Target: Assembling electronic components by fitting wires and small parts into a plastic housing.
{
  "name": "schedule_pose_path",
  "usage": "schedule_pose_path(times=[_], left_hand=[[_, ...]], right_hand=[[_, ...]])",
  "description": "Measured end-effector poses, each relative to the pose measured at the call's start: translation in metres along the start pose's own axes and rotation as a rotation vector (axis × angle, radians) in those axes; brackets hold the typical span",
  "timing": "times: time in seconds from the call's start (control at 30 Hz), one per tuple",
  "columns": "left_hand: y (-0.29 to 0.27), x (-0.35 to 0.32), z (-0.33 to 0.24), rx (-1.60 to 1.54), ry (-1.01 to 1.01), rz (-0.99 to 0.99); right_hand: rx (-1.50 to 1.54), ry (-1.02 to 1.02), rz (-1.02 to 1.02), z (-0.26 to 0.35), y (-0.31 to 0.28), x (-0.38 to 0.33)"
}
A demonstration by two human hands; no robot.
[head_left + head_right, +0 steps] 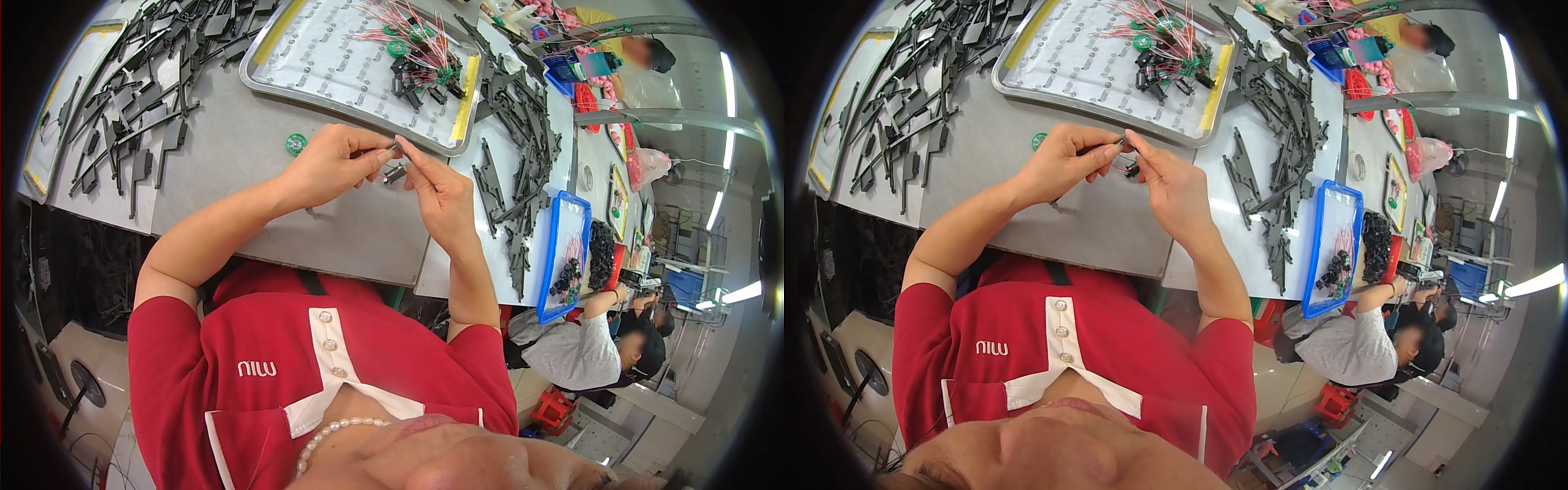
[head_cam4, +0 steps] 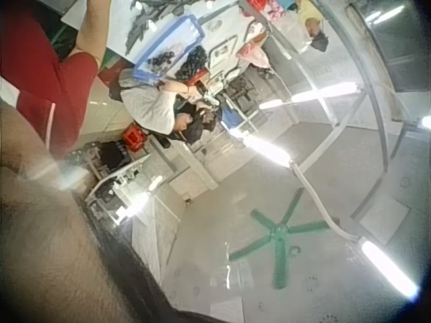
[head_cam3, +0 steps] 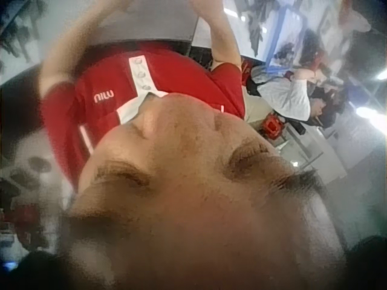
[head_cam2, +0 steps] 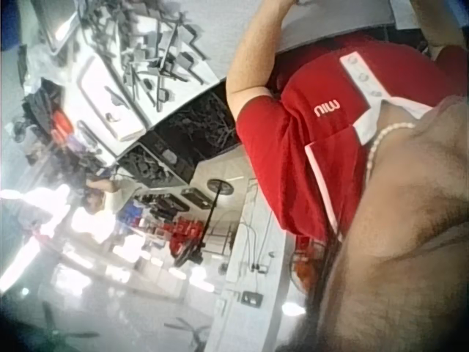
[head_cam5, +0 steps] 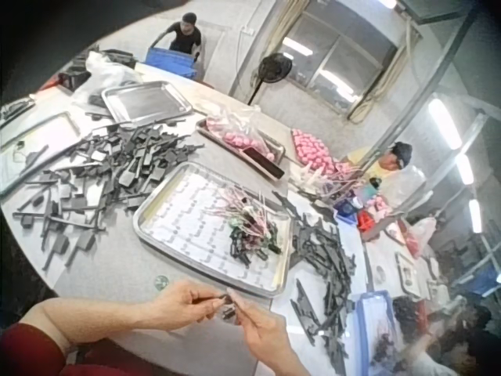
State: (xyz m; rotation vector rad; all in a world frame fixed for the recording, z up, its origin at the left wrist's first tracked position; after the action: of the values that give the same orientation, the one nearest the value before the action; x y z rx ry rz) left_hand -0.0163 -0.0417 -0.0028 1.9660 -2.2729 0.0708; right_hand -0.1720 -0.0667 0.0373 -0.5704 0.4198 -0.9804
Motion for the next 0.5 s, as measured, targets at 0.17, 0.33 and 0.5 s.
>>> schedule_pose_path(times=[0.17, 0.33, 0.5], left_hand=[[0.000, 0.000, -0.001, 0.120, 0.012, 0.013], [0.000, 0.000, -0.002, 0.066, 0.001, -0.009], [-0.002, 0.003, -0.002, -0.113, -0.053, 0.068]], right_hand=[[-0.321, -0.178, -0.254, -0.001, 0.007, -0.004], [-0.670, -0.275, -0.407, -0.001, 0.010, -0.006], [0.093, -0.059, -0.147, -0.015, 0.011, 0.012]])
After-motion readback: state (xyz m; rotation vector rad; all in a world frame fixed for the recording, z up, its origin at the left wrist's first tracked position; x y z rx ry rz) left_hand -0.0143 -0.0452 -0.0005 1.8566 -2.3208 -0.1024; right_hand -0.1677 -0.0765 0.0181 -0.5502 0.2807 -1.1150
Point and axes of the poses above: each hand's wrist, its own x-axis towards the middle knuckle, its own y-axis out of the palm, z = x × y, the point moved 4 cm from there along x, towards the middle knuckle, and after that the axes turned 10 degrees about y, right-handed, at the moved point
